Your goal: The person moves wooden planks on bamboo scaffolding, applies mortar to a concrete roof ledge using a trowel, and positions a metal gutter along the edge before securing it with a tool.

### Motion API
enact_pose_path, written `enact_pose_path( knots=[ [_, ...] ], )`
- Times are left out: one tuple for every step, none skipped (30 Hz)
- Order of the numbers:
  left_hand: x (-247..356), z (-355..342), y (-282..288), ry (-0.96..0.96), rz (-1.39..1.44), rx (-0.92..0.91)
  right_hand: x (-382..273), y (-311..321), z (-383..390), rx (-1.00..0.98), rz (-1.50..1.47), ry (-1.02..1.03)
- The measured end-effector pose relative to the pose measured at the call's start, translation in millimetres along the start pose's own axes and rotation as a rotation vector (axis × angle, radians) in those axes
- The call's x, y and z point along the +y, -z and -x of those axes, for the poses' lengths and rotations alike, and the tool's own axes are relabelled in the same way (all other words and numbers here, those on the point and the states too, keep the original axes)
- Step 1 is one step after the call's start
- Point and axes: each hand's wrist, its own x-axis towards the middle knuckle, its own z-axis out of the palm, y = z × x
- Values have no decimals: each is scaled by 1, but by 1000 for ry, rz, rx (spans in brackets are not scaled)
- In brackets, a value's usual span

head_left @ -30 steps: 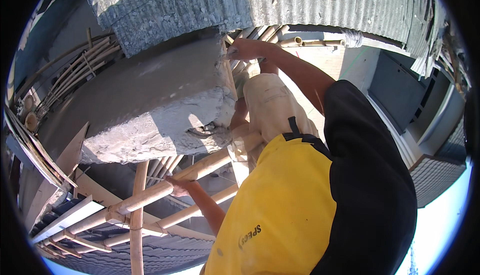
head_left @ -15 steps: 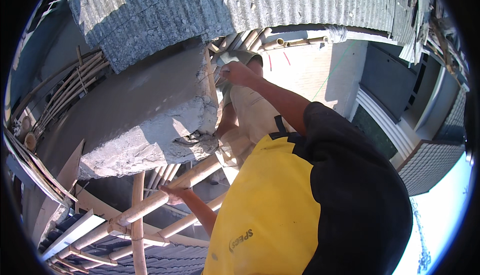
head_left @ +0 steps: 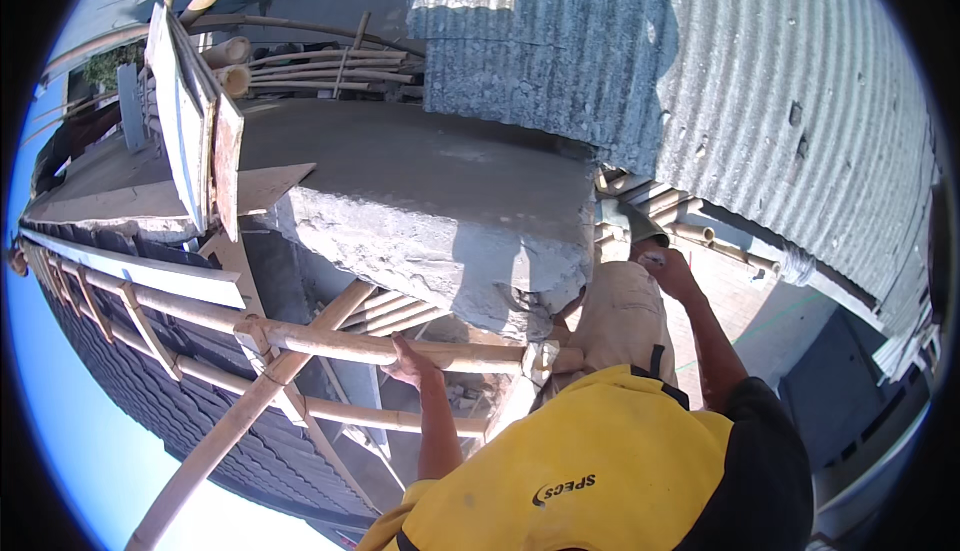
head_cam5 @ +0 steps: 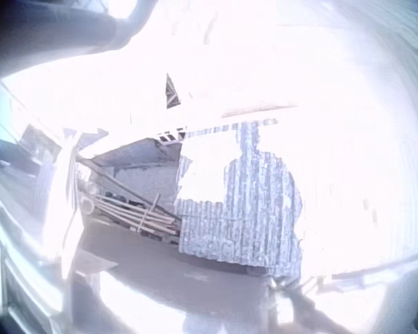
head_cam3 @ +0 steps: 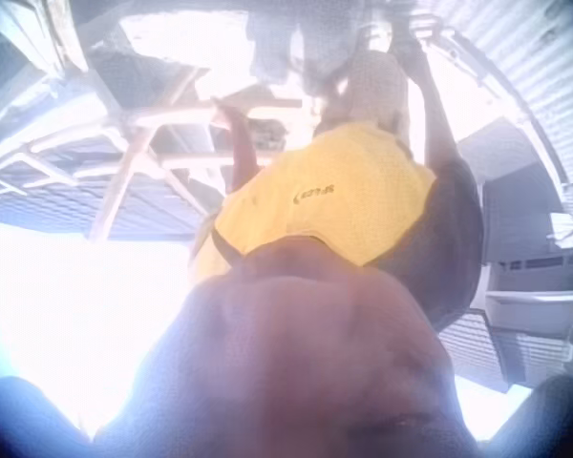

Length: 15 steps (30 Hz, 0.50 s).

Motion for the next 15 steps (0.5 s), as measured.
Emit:
enact_pose_path(
  knots=[
    [6,0,-1,-47,134,-24,15,-5,-4,21,-432,-124],
    [12,8,-2,-22,173,2,16,7,-7,3,-614,-258],
    [14,14,-2,-29,170,25,20,16,-7,-23,-793,-275],
    [-2,7,0,-24,174,46,7,23,-9,-78,-836,-269],
    [-21,3,2,-16,172,45,-5,32,-4,-115,-882,-275],
    [-26,9,4,-13,180,39,-7,39,0,-213,-924,-279],
    [-20,13,0,-32,202,42,-10,42,-5,-325,-973,-262],
    [-12,11,-3,-63,230,56,-11,41,-6,-375,-1073,-229],
    [-19,6,2,-68,220,77,-10,41,-7,-442,-1169,-210],
    [-31,-1,7,-66,201,89,-18,45,-5,-427,-1085,-244],
    [-39,-6,5,-57,183,89,-26,49,-3,-396,-1000,-276],
    [-14,2,-4,-41,200,76,-22,53,-4,-389,-906,-327],
    [-21,-4,-5,-48,164,90,-31,58,-2,-380,-809,-386],
    [-35,-11,-4,-56,127,103,-41,62,1,-353,-628,-420],
    [-42,-17,-7,-61,90,114,-34,63,-5,-366,-561,-412]
  ],
)
